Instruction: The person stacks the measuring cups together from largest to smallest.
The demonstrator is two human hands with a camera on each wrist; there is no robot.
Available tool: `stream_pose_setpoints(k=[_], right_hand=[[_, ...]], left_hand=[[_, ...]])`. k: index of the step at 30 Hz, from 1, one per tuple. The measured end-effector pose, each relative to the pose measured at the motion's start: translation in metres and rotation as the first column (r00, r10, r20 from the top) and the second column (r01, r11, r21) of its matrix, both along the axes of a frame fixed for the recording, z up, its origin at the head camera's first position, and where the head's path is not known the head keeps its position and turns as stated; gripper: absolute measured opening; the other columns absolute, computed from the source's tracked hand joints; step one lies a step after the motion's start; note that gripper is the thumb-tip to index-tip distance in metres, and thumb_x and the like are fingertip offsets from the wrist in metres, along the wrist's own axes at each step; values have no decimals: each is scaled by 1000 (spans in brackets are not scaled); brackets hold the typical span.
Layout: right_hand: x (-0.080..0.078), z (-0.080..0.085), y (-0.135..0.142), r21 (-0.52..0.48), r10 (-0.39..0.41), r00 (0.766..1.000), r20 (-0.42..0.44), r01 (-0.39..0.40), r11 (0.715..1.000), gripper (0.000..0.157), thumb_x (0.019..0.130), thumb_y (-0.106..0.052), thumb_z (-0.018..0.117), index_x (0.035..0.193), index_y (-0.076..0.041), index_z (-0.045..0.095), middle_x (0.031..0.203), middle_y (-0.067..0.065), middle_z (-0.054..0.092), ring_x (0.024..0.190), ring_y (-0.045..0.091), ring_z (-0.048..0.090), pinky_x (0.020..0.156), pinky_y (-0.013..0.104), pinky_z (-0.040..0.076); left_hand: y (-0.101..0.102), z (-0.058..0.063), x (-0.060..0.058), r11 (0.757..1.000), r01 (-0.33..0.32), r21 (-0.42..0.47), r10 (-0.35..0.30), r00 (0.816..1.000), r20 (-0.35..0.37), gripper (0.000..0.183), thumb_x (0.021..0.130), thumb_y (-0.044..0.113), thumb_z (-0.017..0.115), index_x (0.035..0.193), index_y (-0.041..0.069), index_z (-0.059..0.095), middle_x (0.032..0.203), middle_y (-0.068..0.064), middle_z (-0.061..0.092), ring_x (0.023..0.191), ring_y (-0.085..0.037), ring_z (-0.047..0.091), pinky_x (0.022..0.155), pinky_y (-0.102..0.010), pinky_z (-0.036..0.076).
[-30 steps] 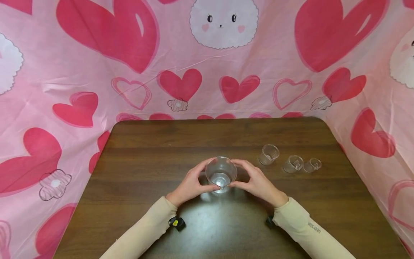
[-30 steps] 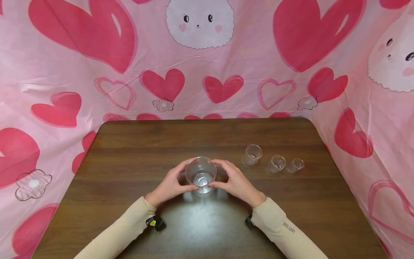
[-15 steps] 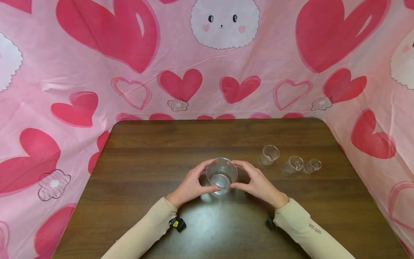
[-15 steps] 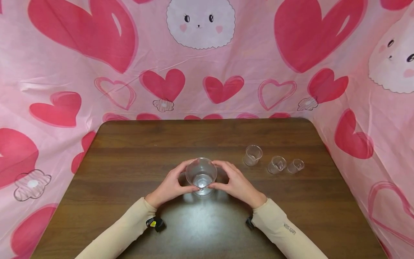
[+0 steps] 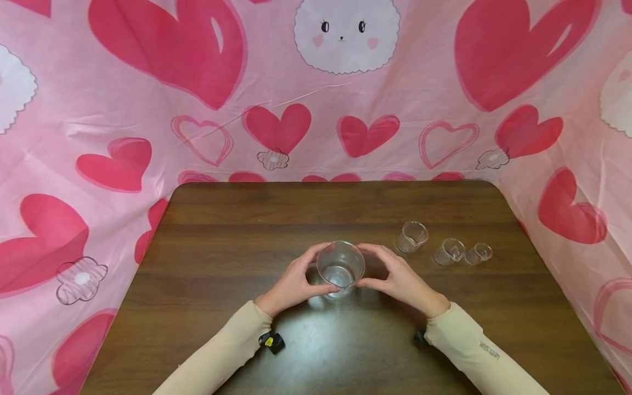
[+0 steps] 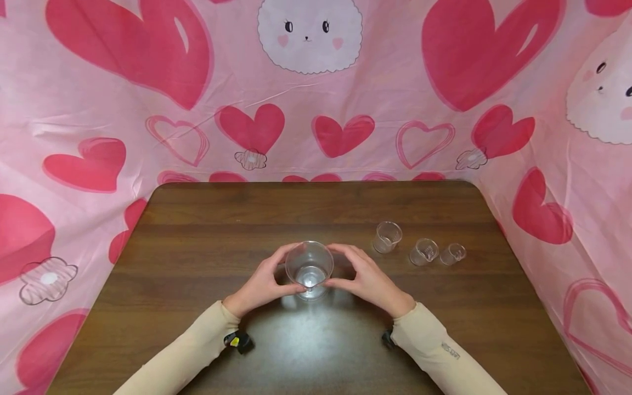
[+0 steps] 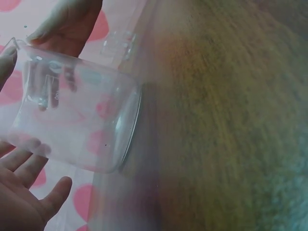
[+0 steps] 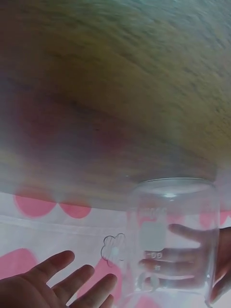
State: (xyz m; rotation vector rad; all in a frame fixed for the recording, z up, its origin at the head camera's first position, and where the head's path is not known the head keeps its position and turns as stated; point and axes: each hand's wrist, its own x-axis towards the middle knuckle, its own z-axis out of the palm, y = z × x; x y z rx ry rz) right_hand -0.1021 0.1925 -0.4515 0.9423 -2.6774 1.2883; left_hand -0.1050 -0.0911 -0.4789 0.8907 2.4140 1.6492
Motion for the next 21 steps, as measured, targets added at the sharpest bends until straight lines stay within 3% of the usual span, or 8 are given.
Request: stream_pose_setpoints(k=[4,10,21], right_hand=[[1,4,8,32,8,1000,-20,-8,999,74,82,-18,91,146,-14,56,144,1,61,134,22,55,115,32,41],[-1,8,22,73,10,992,-129,-1,997,66,85,-14,88,144,-12,59,144,7,60,136,29,52,116,14,27],[-8,10,35,87,33,961,-276,-10,996,59,81,-5,88,135,-11,66,139,9,64,134,34,55,120,17,24]], left_hand=[[1,0,0,1000,-8,-7,8,1000,18,86,82,25,92,155,19,45,154,-1,54,136,-24,56,108,-47,49],[1,1,1,1000,-16,-12,17,1000,14,86,82,27,92,154,21,45,155,2,53,137,-23,55,108,-47,49],[1,0,1,1000,-15,-10,16,1000,20,86,82,25,92,154,19,45,155,1,53,136,-25,55,107,-48,49]])
